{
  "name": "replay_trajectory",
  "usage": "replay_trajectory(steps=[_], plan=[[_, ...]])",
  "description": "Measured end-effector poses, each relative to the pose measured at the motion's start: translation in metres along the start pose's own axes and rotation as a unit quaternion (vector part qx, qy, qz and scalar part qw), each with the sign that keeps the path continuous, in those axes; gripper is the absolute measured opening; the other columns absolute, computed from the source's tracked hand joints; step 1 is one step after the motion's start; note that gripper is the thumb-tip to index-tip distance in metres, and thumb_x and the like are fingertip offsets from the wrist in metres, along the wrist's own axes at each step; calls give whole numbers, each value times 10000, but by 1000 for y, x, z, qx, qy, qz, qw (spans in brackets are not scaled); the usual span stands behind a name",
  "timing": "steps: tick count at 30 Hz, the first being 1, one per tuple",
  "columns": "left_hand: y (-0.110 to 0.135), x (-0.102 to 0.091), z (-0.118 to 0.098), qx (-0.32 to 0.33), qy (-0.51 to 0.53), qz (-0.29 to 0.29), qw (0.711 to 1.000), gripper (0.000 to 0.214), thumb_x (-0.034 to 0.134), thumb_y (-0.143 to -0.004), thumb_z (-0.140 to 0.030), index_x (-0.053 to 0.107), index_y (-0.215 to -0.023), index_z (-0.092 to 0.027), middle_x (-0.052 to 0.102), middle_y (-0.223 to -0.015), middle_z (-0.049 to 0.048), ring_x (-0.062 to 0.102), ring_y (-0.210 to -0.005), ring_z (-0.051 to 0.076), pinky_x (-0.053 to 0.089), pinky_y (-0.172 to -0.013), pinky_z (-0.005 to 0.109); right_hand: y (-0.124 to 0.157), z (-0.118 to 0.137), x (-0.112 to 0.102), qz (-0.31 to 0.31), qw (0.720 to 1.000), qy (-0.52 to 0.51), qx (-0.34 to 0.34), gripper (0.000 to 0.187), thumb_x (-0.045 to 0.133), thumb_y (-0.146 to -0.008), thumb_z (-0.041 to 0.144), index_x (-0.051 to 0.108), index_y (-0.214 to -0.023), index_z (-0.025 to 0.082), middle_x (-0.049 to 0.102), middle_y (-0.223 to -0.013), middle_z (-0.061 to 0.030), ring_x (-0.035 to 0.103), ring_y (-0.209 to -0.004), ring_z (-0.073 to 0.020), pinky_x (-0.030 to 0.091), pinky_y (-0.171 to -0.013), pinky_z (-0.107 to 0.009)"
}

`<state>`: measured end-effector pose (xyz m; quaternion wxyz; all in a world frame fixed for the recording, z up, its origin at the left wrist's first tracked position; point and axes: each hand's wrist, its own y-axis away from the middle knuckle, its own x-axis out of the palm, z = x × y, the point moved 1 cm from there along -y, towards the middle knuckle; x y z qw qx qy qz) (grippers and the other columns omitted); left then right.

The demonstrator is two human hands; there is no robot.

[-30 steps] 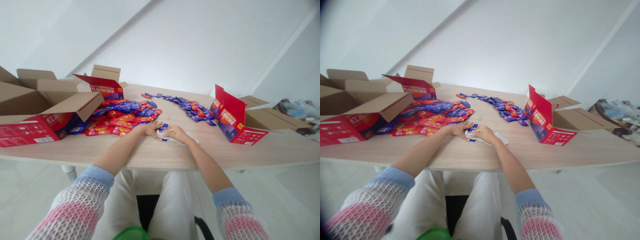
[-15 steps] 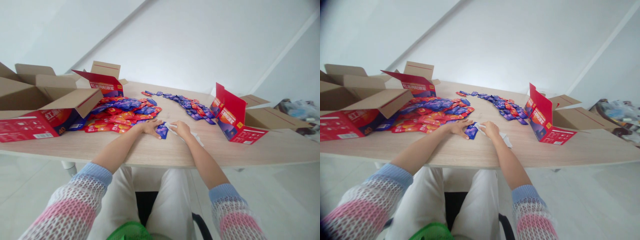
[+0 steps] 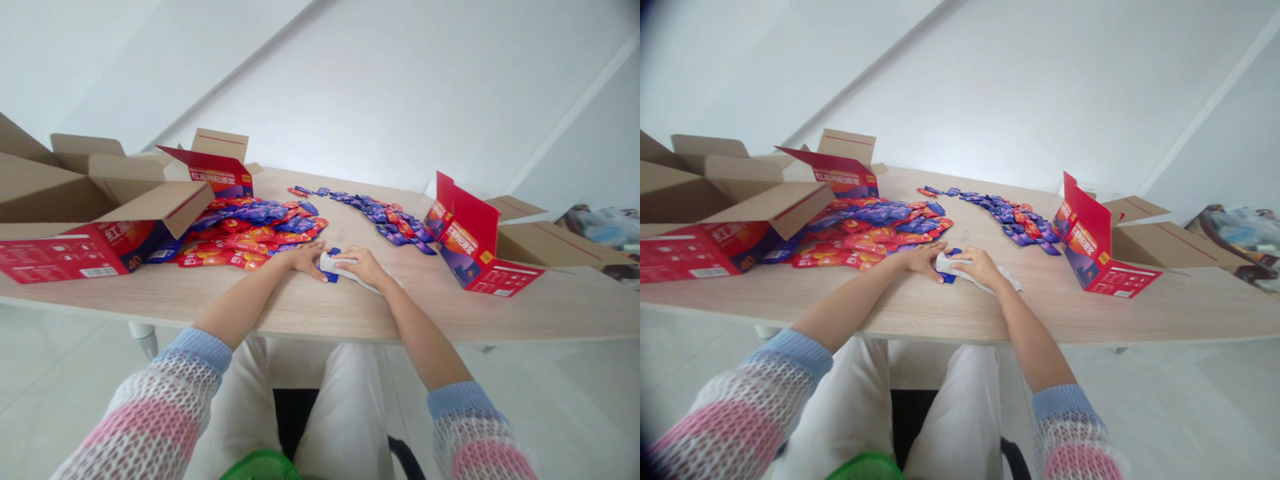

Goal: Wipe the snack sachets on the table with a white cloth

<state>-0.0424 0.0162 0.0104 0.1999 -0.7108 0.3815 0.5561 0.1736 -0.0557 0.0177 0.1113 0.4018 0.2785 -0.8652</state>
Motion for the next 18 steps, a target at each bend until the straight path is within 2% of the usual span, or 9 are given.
replay_trajectory(steps=[3, 5, 10, 18], plan=[[0, -1, -2, 0, 2, 6, 1000, 1165, 641, -543, -734, 135, -1491, -284, -22, -1557, 45, -36, -1412, 333, 10, -1120, 497, -3, 5, 10, 59, 998, 34, -17, 320, 618, -811, 460, 700, -1070, 292, 659, -1004, -38, 606, -885, -181, 433, -808, -291], [0, -3, -5, -1, 6, 15, 1000, 1183, 650, -538, -731, 128, -1494, -266, -13, -1557, 52, -48, -1408, 342, 0, -1118, 504, -4, 5, 11, 67, 996, 64, -4, 325, 610, -814, 468, 695, -1081, 303, 659, -1051, -37, 606, -921, -186, 430, -816, -285], [-1, -7, -9, -9, -5, 29, 1000, 1229, 645, -523, -759, 107, -1498, -238, -60, -1550, 77, -81, -1397, 361, 10, -1117, 513, -5, 4, 8, 43, 986, 139, 84, 360, 590, -828, 457, 652, -1154, 317, 659, -1115, -27, 600, -993, -203, 418, -857, -279], [-5, -8, -3, 2, -30, 55, 998, 1213, 604, -547, -779, 54, -1497, -265, -67, -1549, 64, -93, -1401, 330, 22, -1123, 495, -6, -7, 1, 6, 939, 253, 233, 366, 497, -872, 486, 611, -1200, 371, 637, -1158, -44, 582, -1047, -243, 420, -827, -307]])
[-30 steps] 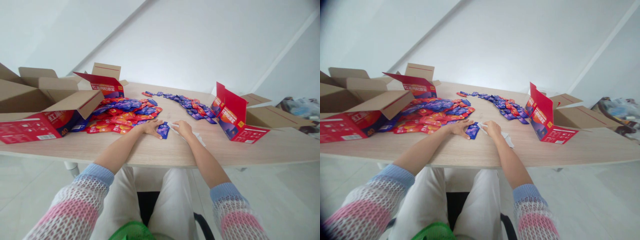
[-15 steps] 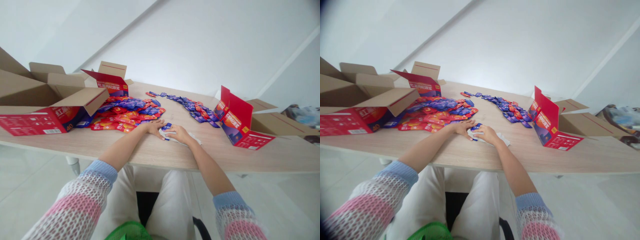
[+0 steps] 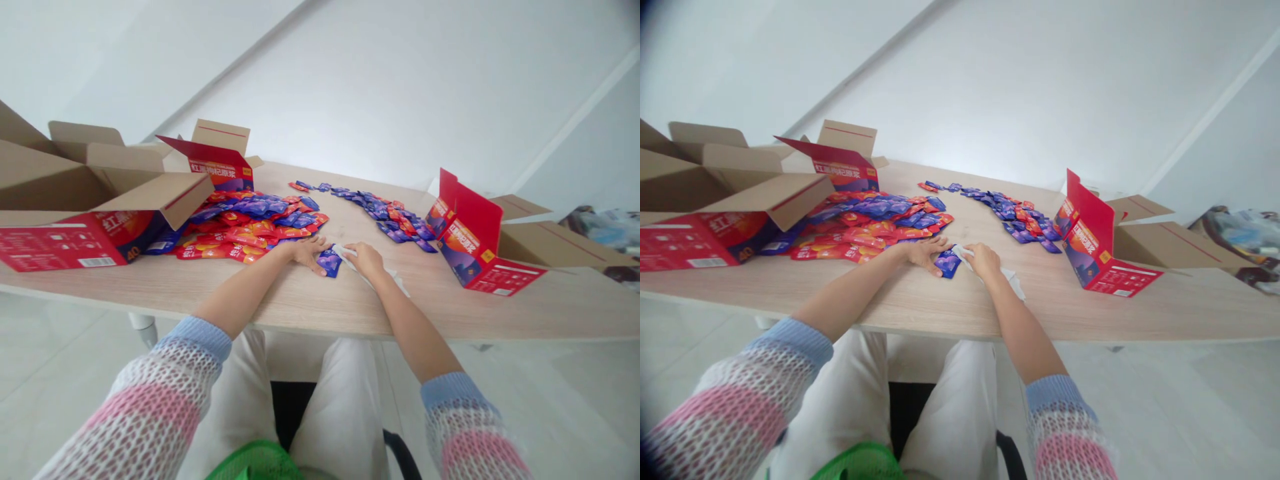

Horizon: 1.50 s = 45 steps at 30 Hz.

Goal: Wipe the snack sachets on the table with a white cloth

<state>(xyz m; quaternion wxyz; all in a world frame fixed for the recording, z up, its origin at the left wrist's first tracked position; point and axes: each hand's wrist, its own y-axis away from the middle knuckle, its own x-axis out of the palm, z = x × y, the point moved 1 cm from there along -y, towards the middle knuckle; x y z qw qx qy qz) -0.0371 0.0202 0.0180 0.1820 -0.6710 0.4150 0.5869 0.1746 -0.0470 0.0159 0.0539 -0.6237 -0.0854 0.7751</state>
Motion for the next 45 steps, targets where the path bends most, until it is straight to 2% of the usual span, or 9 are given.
replay_trajectory(steps=[5, 8, 11, 15, 21, 24, 29, 38, 45], plan=[[-1, 1, 2, -6, -5, 2, 1000, 1187, 576, -561, -792, 50, -1496, -283, -64, -1551, 48, -102, -1401, 331, 26, -1119, 514, -6, -20, 0, -19, 998, 22, 49, 340, 520, -870, 450, 608, -1195, 407, 616, -1143, -51, 572, -1030, -249, 411, -804, -311], [-2, 2, 3, -9, -9, 1, 1000, 1173, 562, -560, -803, 57, -1493, -302, -59, -1554, 35, -94, -1403, 333, 37, -1117, 520, -5, -32, -2, -45, 998, -1, 34, 350, 528, -871, 446, 610, -1204, 375, 618, -1084, -56, 568, -988, -226, 404, -797, -290], [-2, 3, 2, -15, -9, -4, 1000, 1168, 552, -562, -811, 49, -1492, -315, -68, -1554, 29, -88, -1403, 341, 44, -1112, 538, -3, -33, -5, -79, 993, -66, -49, 379, 521, -875, 473, 619, -1205, 317, 621, -976, -54, 567, -905, -194, 401, -781, -271], [0, 5, 1, -19, -6, -15, 1000, 1135, 532, -575, -820, 100, -1491, -308, -63, -1554, 26, -79, -1408, 327, 44, -1118, 526, 3, -16, -7, -96, 963, -183, -175, 388, 523, -879, 466, 633, -1191, 264, 617, -905, -40, 568, -812, -161, 408, -753, -263], [2, 5, -3, -22, -11, -24, 999, 1165, 555, -563, -803, 55, -1493, -310, -52, -1555, 24, -67, -1409, 333, 40, -1114, 538, 10, 12, 0, 16, 934, -187, -303, 359, 562, -851, 481, 675, -1126, 280, 640, -963, -43, 583, -841, -163, 413, -759, -262], [1, 5, -2, -18, -10, -18, 1000, 1157, 554, -564, -800, 52, -1491, -324, -59, -1554, 23, -71, -1407, 340, 42, -1106, 554, 8, 12, 1, 19, 954, -128, -270, 356, 555, -848, 500, 677, -1121, 307, 638, -996, -44, 586, -868, -172, 412, -763, -262], [1, 3, 0, -17, -9, -3, 1000, 1152, 557, -564, -800, 35, -1486, -347, -71, -1555, 18, -94, -1405, 335, 24, -1099, 567, 3, 6, -2, 9, 989, -30, -146, 367, 515, -858, 514, 658, -1150, 343, 653, -986, -43, 605, -889, -197, 416, -753, -266], [1, 5, -1, -23, -13, -26, 999, 1117, 539, -582, -803, 57, -1485, -356, -30, -1563, 14, -53, -1411, 335, 56, -1108, 546, -1, -13, -2, 1, 1000, 6, 15, 355, 510, -848, 486, 651, -1147, 356, 665, -1134, -34, 596, -1030, -240, 438, -802, -304], [1, 6, 0, -15, -20, -36, 999, 1121, 524, -586, -811, 65, -1489, -330, -18, -1564, 31, -42, -1414, 324, 50, -1117, 511, -1, -29, -8, -110, 993, -37, 13, 329, 555, -835, 437, 679, -1108, 302, 657, -1091, -47, 584, -1001, -219, 432, -820, -298]])
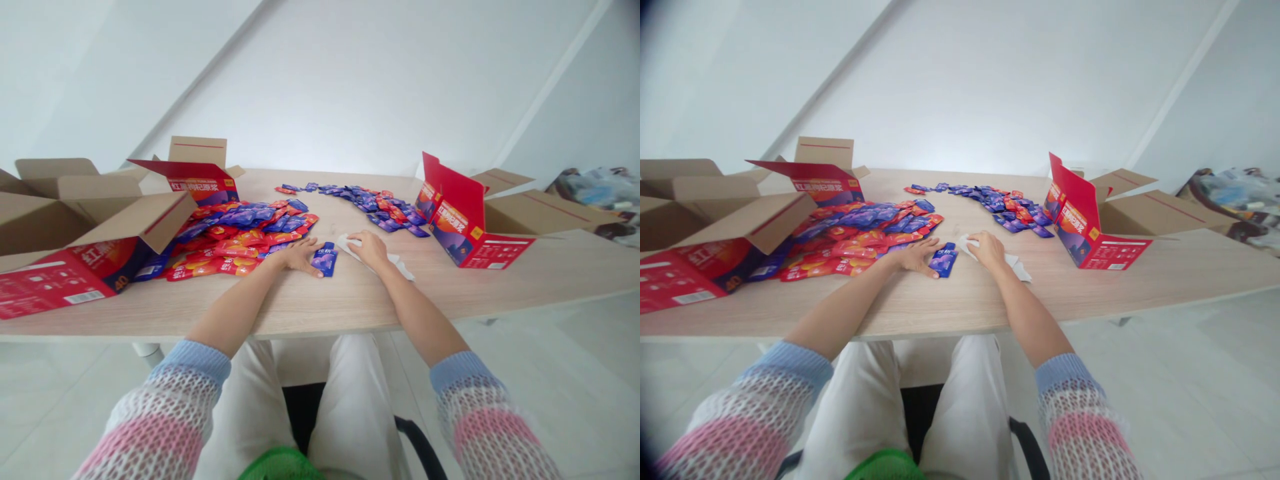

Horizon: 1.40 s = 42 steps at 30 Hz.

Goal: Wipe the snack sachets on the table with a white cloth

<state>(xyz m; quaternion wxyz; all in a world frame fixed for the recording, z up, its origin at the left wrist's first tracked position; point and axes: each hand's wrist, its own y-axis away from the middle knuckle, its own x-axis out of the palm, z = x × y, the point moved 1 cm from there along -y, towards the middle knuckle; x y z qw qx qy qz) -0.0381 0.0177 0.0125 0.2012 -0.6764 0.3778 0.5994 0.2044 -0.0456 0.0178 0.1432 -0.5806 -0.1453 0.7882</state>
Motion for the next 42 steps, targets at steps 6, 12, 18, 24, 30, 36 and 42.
replay_trajectory(steps=[6, 12, 18, 24, 30, 36, 42], plan=[[0, 0, -2, 2, -6, 5, 1000, 1136, 523, -579, -814, 42, -1489, -334, -34, -1562, 33, -50, -1417, 306, 50, -1119, 499, 3, 11, 1, 4, 999, -24, -48, 389, 496, -864, 521, 672, -1129, 296, 659, -1031, -51, 596, -937, -204, 429, -806, -287], [0, -3, -3, -2, -1, 24, 1000, 1205, 563, -515, -819, 32, -1486, -344, -56, -1556, 39, -45, -1417, 312, 51, -1110, 525, 1, 25, 10, 101, 991, -16, -89, 388, 493, -857, 538, 660, -1146, 340, 665, -1104, -47, 593, -1022, -245, 443, -814, -315], [-4, -2, -1, -10, -8, 32, 999, 1214, 568, -518, -811, 52, -1494, -306, -60, -1553, 39, -52, -1418, 304, 46, -1121, 506, 0, 43, 7, 110, 989, 24, -97, 369, 487, -871, 476, 642, -1178, 342, 681, -1085, -61, 614, -988, -250, 450, -791, -314], [-5, -1, -2, -27, -3, 31, 999, 1198, 567, -523, -808, 110, -1495, -277, -67, -1550, 26, -65, -1414, 308, 57, -1133, 482, 6, 72, 8, 144, 964, -26, -221, 285, 545, -843, 388, 689, -1088, 362, 664, -1148, 8, 610, -1017, -222, 436, -828, -275], [-6, -9, -5, -22, 1, 70, 997, 1182, 610, -507, -781, 105, -1484, -347, -119, -1537, 8, -99, -1399, 348, 49, -1116, 532, 6, 66, 1, 219, 922, -140, -288, 260, 596, -794, 359, 728, -1013, 310, 687, -1100, 13, 632, -963, -198, 435, -825, -252], [-11, -14, -5, -5, -2, 103, 995, 1265, 694, -453, -718, 49, -1481, -362, -150, -1531, 20, -139, -1384, 365, 34, -1101, 557, 5, 45, -5, 325, 871, -252, -267, 335, 610, -779, 309, 698, -1093, 232, 688, -1098, 1, 629, -959, -184, 431, -869, -254], [-9, -17, -5, 14, 8, 114, 993, 1307, 711, -394, -723, 68, -1477, -375, -133, -1540, 29, -143, -1377, 379, 12, -1088, 571, 7, 26, -11, 413, 845, -251, -228, 398, 668, -729, 341, 683, -1113, 240, 700, -1068, 1, 630, -953, -177, 434, -876, -248]])
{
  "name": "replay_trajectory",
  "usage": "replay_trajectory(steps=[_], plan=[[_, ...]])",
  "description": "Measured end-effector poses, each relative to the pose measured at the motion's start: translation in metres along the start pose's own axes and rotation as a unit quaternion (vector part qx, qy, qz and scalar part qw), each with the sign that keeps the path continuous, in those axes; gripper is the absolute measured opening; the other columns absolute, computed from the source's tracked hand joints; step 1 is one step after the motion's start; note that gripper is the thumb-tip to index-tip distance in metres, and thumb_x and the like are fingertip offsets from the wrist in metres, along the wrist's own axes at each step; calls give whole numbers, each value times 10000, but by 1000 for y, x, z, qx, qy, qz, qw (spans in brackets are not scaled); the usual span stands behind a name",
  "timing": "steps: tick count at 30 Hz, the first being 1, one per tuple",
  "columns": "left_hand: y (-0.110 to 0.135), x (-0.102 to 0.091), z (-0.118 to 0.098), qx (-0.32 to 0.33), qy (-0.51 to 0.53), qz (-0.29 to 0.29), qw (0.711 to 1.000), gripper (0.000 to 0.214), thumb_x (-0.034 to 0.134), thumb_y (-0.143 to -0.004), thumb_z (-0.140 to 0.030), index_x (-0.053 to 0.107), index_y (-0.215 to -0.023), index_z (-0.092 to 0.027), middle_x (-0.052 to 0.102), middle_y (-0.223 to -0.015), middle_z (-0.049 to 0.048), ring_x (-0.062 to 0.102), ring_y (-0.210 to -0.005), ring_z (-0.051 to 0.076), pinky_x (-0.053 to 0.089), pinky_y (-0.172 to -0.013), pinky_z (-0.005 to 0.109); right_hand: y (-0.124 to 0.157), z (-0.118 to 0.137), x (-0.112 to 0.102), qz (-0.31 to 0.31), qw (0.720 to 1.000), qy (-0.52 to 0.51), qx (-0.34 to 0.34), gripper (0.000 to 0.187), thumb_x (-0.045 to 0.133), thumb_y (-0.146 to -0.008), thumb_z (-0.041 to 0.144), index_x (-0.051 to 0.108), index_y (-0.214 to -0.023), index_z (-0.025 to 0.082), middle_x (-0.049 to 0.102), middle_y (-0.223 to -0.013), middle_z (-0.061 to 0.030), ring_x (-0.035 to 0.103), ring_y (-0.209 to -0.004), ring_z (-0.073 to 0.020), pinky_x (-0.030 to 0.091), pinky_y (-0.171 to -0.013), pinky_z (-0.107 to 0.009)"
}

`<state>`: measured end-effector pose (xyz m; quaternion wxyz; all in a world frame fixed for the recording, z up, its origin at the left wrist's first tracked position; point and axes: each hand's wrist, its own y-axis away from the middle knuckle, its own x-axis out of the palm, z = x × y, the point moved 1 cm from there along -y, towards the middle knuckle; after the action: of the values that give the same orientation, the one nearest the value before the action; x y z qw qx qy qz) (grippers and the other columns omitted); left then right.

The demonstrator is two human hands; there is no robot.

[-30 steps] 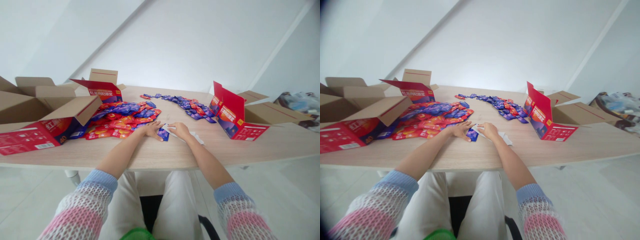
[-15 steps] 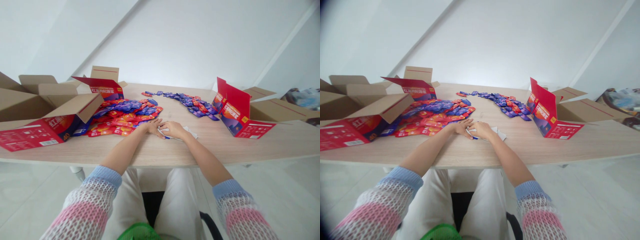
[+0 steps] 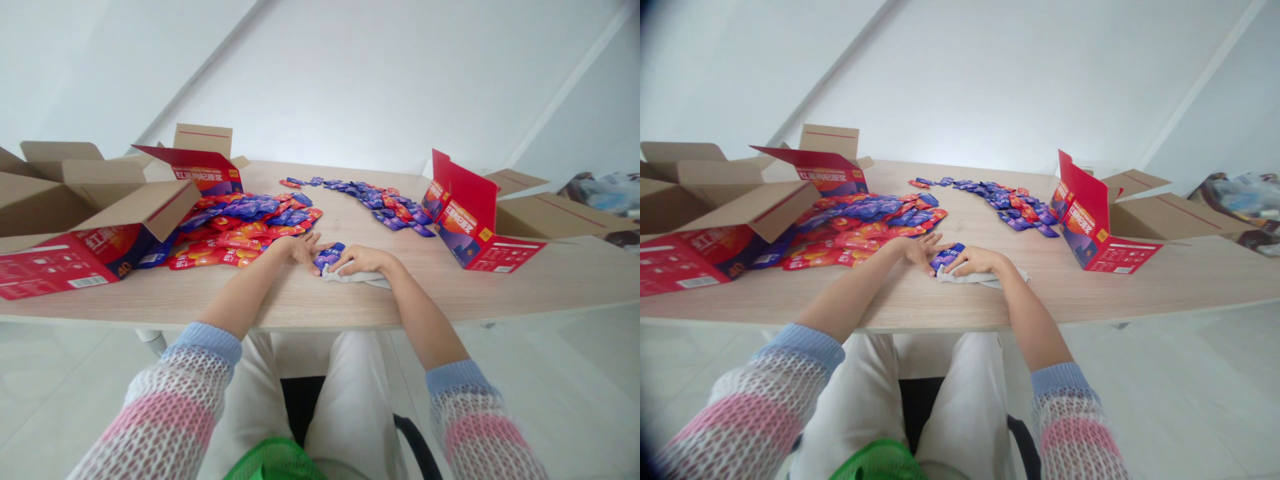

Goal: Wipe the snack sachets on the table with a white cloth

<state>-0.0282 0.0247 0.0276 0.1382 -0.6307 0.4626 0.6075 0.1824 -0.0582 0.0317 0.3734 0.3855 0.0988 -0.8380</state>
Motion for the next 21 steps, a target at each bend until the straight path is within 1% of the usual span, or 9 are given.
replay_trajectory(steps=[2, 6, 8, 10, 12, 15, 17, 19, 21], plan=[[2, -1, -1, 3, -3, 5, 1000, 1310, 708, -392, -727, 68, -1478, -369, -136, -1539, 36, -143, -1376, 382, 9, -1086, 573, 5, -4, -2, -20, 1000, -8, 19, 397, 675, -719, 345, 693, -1097, 224, 709, -1039, -6, 634, -939, -188, 442, -869, -258], [4, -3, -4, 5, -16, 13, 1000, 1293, 715, -419, -707, 64, -1480, -358, -170, -1531, 39, -167, -1368, 379, -3, -1089, 563, 9, -20, -6, -110, 992, -22, 55, 345, 675, -706, 321, 726, -1029, 213, 700, -1065, -13, 632, -970, -210, 447, -885, -270], [4, -3, -4, 4, -18, 13, 1000, 1282, 717, -438, -699, 62, -1483, -347, -177, -1528, 45, -166, -1368, 381, -5, -1090, 561, 8, -30, -7, -149, 985, -16, 87, 327, 670, -701, 283, 734, -1013, 209, 702, -1059, -15, 639, -948, -209, 457, -865, -266], [4, -2, -3, 5, -17, 10, 1000, 1275, 711, -450, -704, 58, -1484, -342, -174, -1529, 46, -156, -1370, 383, -2, -1092, 560, 8, -39, -9, -187, 973, 1, 139, 334, 661, -704, 266, 730, -1026, 208, 714, -1020, -21, 650, -903, -209, 471, -821, -268], [4, -1, -2, 6, -13, 2, 1000, 1273, 699, -454, -719, 53, -1484, -344, -176, -1529, 41, -150, -1375, 376, 8, -1097, 553, 10, -44, -11, -240, 948, 41, 207, 352, 667, -701, 290, 724, -1041, 223, 720, -991, -35, 652, -887, -223, 474, -786, -282], [6, 2, -1, 0, -5, -16, 1000, 1266, 688, -450, -740, 59, -1481, -361, -177, -1530, 32, -144, -1382, 365, 29, -1101, 551, 15, -47, -14, -338, 874, 122, 326, 355, 686, -679, 365, 729, -1018, 267, 711, -1005, -67, 645, -918, -262, 465, -773, -323], [7, 4, -2, -8, -3, -27, 1000, 1248, 679, -456, -751, 70, -1478, -373, -168, -1533, 29, -138, -1385, 364, 38, -1097, 563, 18, -47, -16, -378, 832, 153, 375, 339, 680, -681, 387, 731, -1001, 287, 703, -1013, -79, 638, -936, -269, 457, -776, -336], [8, 5, -3, -12, -2, -34, 999, 1233, 671, -461, -760, 85, -1476, -378, -157, -1536, 29, -131, -1387, 369, 44, -1095, 570, 20, -43, -17, -409, 814, 164, 379, 311, 662, -702, 380, 731, -994, 300, 701, -1002, -73, 633, -934, -259, 451, -781, -331], [8, 6, -4, -11, -3, -40, 999, 1230, 667, -456, -768, 98, -1475, -380, -143, -1541, 26, -124, -1388, 373, 46, -1096, 566, 20, -34, -17, -455, 809, 174, 328, 288, 632, -736, 362, 727, -1002, 306, 696, -1001, -56, 623, -926, -241, 445, -791, -321]])
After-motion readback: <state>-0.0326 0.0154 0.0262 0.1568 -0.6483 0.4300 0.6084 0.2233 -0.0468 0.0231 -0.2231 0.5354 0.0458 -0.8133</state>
